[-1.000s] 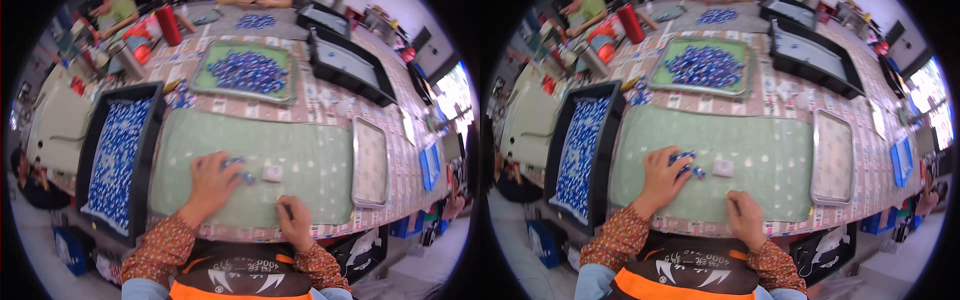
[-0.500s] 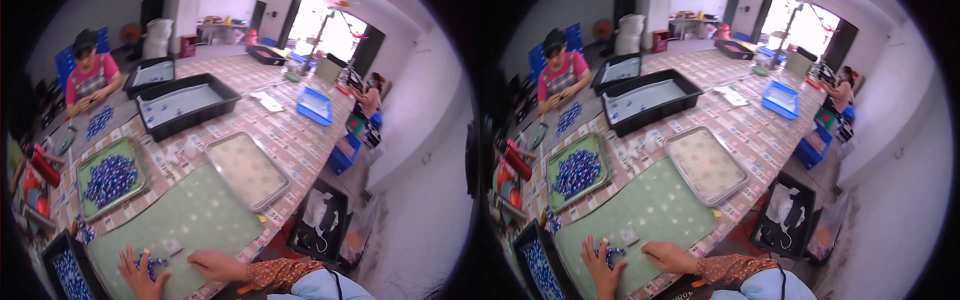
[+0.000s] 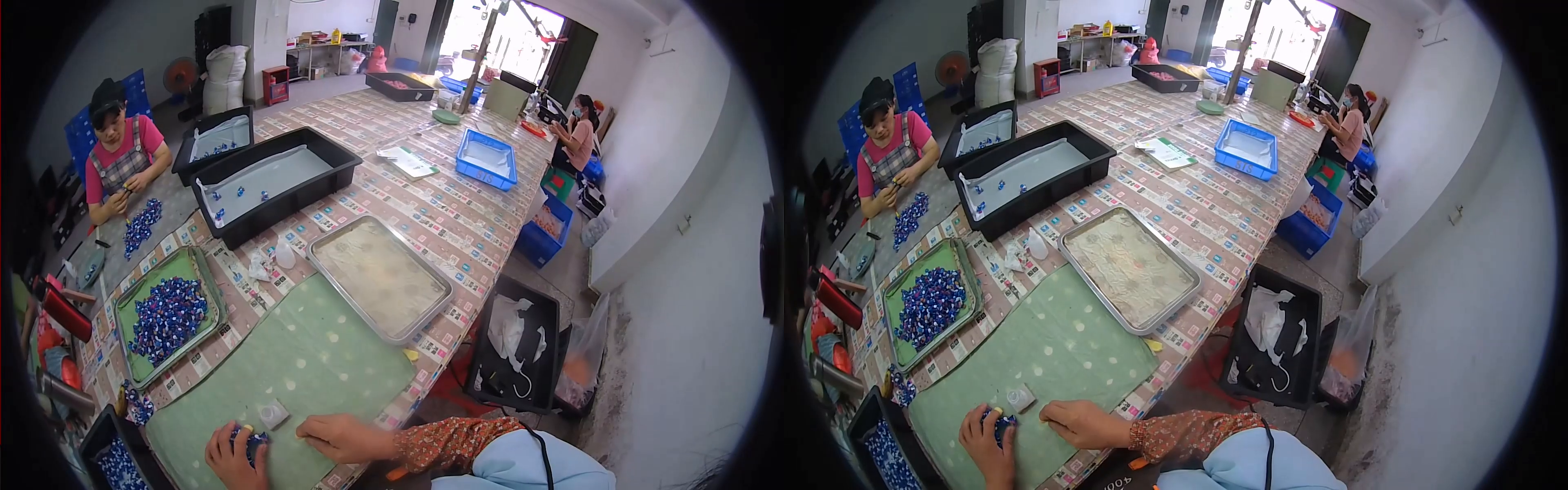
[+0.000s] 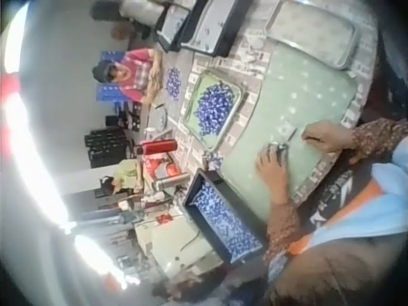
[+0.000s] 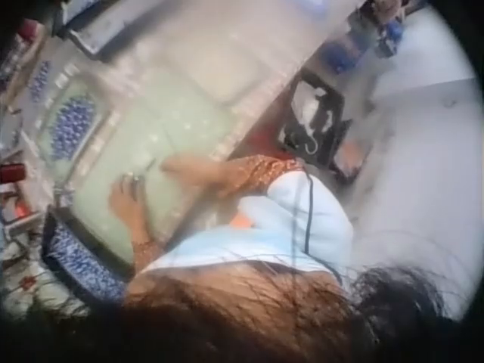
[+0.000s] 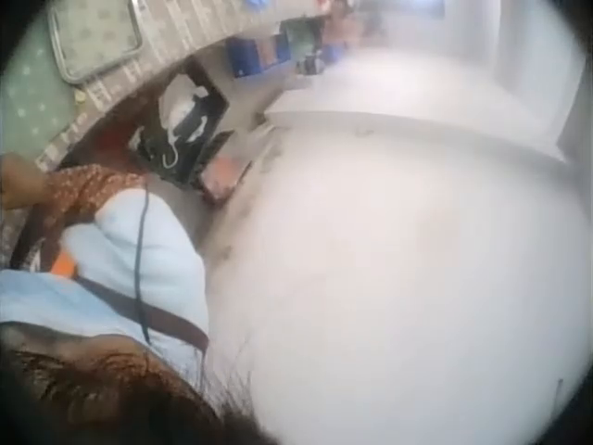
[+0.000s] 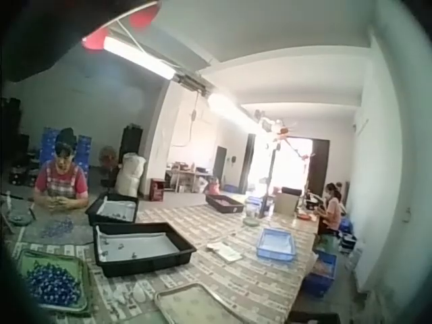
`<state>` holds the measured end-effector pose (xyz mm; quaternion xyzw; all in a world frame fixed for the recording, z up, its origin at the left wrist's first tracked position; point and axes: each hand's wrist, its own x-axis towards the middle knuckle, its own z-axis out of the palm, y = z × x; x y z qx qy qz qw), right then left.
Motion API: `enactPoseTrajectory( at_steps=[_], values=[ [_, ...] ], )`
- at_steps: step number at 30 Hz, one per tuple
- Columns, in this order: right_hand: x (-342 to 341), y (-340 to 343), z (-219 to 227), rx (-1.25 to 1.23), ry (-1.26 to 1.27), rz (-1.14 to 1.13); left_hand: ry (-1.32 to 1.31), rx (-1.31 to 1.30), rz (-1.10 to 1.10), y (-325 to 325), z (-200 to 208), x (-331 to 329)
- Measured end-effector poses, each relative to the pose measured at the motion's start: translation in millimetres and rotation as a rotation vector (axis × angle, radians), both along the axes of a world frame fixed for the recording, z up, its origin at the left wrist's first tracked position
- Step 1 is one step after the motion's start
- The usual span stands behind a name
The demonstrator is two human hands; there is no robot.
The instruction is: Assembling and sorting small blue and yellow toy components on a workstation.
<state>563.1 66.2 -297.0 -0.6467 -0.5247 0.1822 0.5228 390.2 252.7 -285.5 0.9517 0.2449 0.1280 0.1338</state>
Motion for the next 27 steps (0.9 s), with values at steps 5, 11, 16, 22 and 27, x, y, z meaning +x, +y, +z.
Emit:
enactPoseTrajectory(
  at_steps=[5, 11, 16, 22, 27],
  values=[
    [0, 0, -3, 0.01, 0.008, -0.002, -0.116, 0.088, 0.003, -2, -2, 1],
    [1, -1, -7, 0.004, 0.007, 0.016, -0.165, 0.072, 0.027, -2, -2, 1],
    [0, -3, -8, 0.002, 0.006, 0.013, -0.187, 0.071, 0.034, -1, -1, 0],
    [3, -3, -5, 0.022, 0.066, 0.072, -0.181, 0.088, 0.1, 9, 2, -3],
    [2, -5, -3, -0.04, -0.02, -0.015, -0.292, -0.11, 0.203, 18, 20, -1]
  ],
)
